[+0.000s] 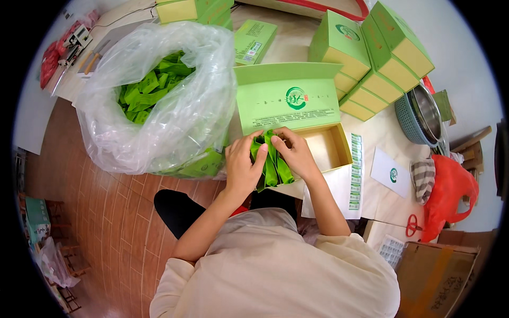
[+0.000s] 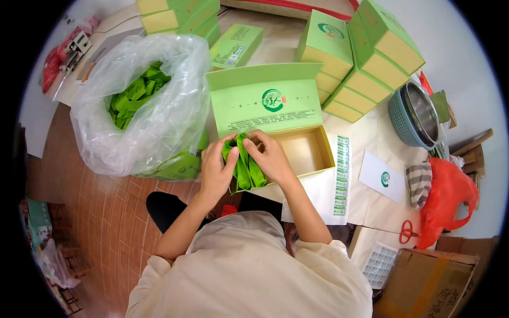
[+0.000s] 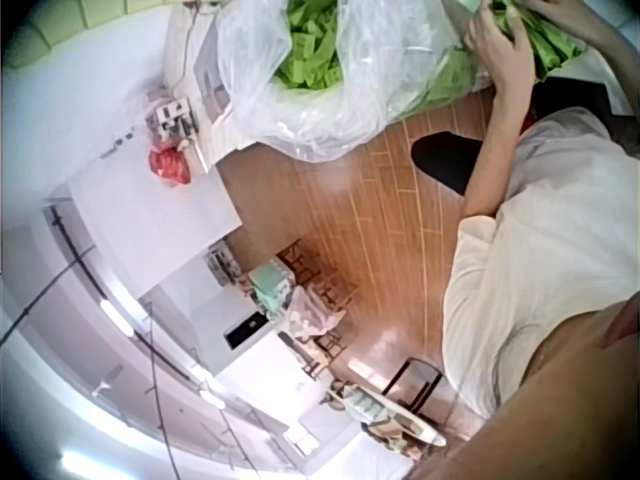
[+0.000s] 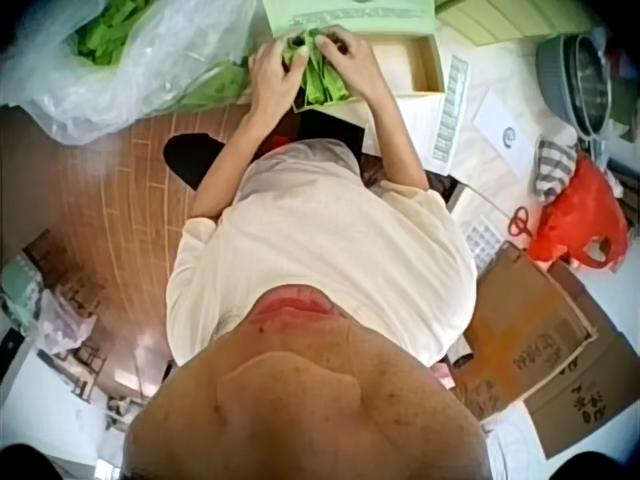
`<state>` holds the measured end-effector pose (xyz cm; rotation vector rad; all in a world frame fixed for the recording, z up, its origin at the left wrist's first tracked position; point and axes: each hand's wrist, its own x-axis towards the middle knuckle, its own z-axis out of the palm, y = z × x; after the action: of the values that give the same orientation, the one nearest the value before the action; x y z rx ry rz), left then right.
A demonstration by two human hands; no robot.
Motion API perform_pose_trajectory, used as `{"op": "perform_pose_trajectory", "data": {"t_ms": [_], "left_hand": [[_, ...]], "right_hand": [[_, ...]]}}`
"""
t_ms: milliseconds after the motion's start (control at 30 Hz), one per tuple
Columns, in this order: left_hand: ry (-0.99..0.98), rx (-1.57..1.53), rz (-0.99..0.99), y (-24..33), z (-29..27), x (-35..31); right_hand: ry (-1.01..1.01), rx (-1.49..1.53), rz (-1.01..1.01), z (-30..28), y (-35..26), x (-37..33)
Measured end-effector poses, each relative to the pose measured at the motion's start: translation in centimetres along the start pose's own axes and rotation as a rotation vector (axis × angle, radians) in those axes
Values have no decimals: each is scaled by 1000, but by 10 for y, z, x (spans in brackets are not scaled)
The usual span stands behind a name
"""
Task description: The person takes individual green packets from a large plastic bag and arranges them in two rows inside a yellow cardboard box until it is full.
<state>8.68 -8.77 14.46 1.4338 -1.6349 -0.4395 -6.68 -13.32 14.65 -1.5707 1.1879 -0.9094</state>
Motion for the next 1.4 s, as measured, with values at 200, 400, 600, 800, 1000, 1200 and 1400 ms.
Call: {"op": "perform_pose_trajectory", "data": {"t_ms": [200, 400, 600, 800, 1000, 1200, 1400], "left_hand": [[5, 58, 75, -6, 4, 7], [-34, 167, 111, -14, 2, 15], [-17, 138, 33, -15, 1, 6], [-149, -174, -225, -6, 4, -34], [-60, -388, -306, -20, 27, -48], [84, -645, -428, -26, 33, -39], [133, -547, -388, -24, 51, -46]], "right_hand": [[-11, 22, 12, 5, -5, -2], [56, -236, -187, 8, 12, 2], [33, -395, -125, 11, 5, -2], [31, -282, 174, -5, -19, -11], [-99, -419, 81, 16, -5, -8], [-124, -455, 34, 30, -18, -15], [-112, -475, -32, 28, -3, -10]]}}
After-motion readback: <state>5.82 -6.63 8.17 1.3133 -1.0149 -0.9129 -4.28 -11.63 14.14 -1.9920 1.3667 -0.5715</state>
